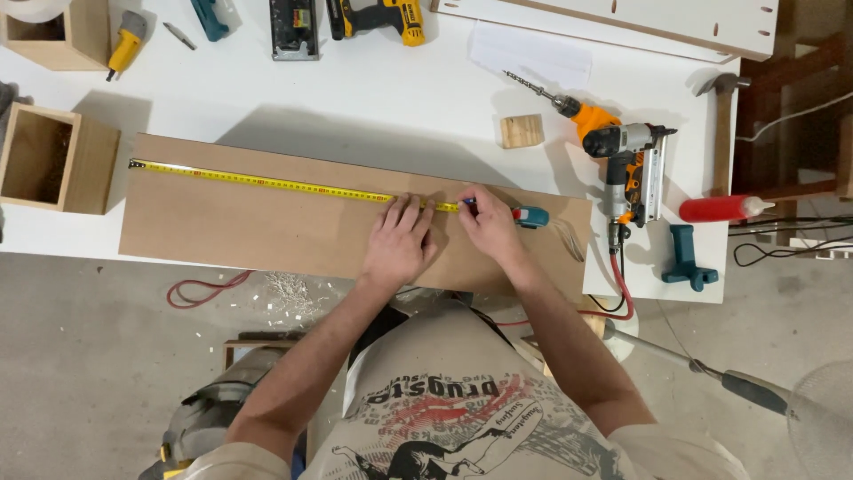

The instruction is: The person measures a rectangular piece of wood with a tape measure and marks it with a pen. They then use a nail gun to drive nails into the marked spots on the wood.

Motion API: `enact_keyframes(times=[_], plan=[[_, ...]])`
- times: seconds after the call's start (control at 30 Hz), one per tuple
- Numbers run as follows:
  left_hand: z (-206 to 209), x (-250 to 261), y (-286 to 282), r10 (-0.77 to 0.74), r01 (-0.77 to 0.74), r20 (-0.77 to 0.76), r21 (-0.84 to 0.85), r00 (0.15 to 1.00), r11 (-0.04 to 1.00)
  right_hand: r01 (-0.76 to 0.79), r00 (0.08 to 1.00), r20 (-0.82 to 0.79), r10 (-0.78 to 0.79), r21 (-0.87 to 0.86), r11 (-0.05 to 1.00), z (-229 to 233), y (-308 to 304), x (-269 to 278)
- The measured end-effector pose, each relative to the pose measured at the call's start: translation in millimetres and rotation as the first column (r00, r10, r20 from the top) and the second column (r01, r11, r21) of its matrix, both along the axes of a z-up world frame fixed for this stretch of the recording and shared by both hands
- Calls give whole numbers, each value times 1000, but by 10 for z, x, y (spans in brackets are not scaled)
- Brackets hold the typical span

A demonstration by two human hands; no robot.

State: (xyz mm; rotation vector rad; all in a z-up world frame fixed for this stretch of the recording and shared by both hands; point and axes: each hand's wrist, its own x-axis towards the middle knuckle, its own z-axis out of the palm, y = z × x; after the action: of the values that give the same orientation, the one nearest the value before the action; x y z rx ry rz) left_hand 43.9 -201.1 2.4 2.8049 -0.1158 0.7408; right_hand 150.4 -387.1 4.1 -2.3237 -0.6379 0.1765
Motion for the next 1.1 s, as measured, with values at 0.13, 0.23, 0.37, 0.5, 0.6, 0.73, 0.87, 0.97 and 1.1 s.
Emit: enact_keyframes(times=[0.13,0.23,0.37,0.5,0.6,0.73,0.87,0.97,1.1], plan=[[37,4,5,-7,7,7,-2,1000,1000,6,1000,-2,-6,-10,1000,-13,7,-5],[26,5,3,-3,3,5,0,1000,1000,7,1000,-12,-7,-14,1000,-41,-3,13],[23,7,7,-8,8,-2,2,1000,1000,8,999,-33,-9,-13,1000,-14,1,17],[5,5,7,-9,9,11,9,1000,1000,7,999,-51,-8,-23,1000,41,15,0],[2,12,9,-10,10,12,13,1000,1000,16,999,-38,-17,-29,999,-9,18,0],[-14,11,10,-10,10,13,18,1000,1000,8,999,-37,-9,-33,999,-20,16,14],[2,14,10,-16,16,16,8,1000,1000,2,1000,-31,-3,-15,1000,28,18,19],[30,-5,-6,-22,22,48,-4,999,1000,2,1000,-27,1,92,996,249,22,-89],[-8,46,-13,-14,16,91,-18,996,1000,25,997,57,-47,346,938,310,-141,-200]])
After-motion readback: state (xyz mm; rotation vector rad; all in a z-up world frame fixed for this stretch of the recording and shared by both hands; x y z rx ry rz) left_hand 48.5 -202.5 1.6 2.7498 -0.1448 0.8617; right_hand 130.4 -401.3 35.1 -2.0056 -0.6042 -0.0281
